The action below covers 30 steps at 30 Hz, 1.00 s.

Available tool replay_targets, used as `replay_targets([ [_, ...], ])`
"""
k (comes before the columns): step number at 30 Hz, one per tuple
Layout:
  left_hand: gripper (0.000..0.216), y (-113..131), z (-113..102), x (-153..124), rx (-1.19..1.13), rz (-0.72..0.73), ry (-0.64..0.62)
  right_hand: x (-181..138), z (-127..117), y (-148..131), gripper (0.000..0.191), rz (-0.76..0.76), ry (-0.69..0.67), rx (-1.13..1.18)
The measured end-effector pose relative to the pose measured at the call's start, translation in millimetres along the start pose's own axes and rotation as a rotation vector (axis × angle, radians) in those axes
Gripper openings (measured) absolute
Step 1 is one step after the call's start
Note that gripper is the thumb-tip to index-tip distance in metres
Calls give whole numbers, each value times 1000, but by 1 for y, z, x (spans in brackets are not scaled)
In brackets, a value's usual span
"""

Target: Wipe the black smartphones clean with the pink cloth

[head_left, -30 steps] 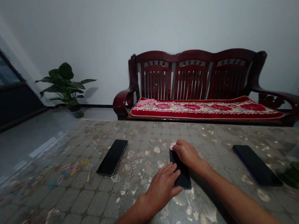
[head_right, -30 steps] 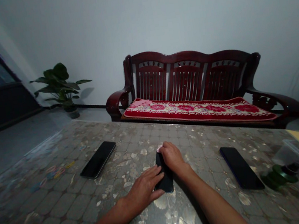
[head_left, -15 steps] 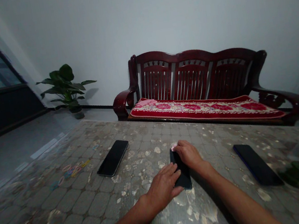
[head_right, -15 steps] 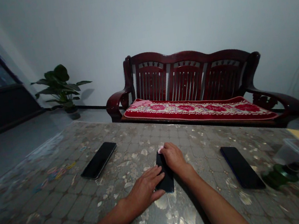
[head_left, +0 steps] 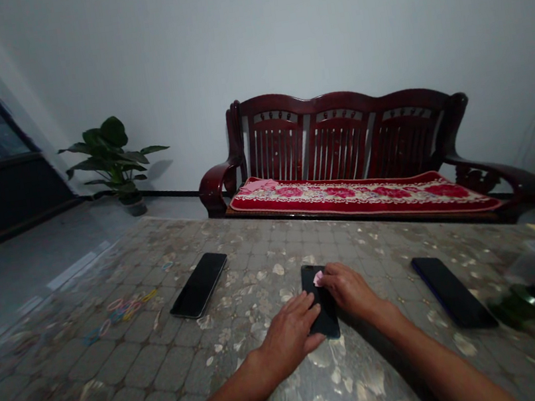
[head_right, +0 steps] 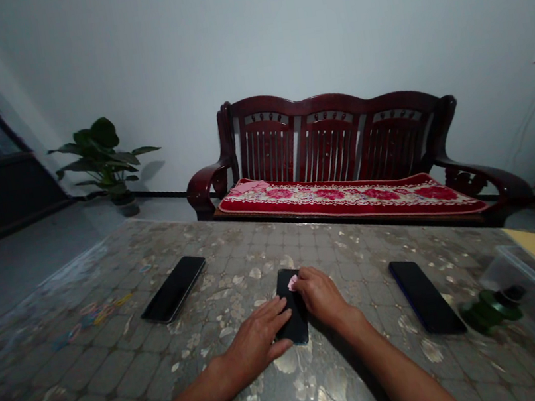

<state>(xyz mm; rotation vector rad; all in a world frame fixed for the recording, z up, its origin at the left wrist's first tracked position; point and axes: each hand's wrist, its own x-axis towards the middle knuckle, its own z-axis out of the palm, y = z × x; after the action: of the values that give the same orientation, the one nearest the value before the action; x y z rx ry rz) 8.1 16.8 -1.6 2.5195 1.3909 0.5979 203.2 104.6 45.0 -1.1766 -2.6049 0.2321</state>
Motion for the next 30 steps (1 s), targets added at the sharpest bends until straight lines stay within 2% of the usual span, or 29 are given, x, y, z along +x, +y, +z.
replay_targets([
  [7, 51, 2, -3, -1, 11, 1, 20, 17, 0, 1, 32, 144, 16, -86],
  [13, 54, 1, -2, 1, 58, 26, 7, 10, 9, -6, 31, 30, -7, -13],
  [20, 55, 1, -1, 2, 55, 17, -20, 32, 9, -7, 31, 178, 11, -79],
  [26, 57, 0, 0, 2, 53, 20, -14, 38, 12, -11, 26, 23, -73, 35],
  [30, 55, 0, 1, 2, 46, 18, 1, 43, 12, -2, 26, 99, -13, -17],
])
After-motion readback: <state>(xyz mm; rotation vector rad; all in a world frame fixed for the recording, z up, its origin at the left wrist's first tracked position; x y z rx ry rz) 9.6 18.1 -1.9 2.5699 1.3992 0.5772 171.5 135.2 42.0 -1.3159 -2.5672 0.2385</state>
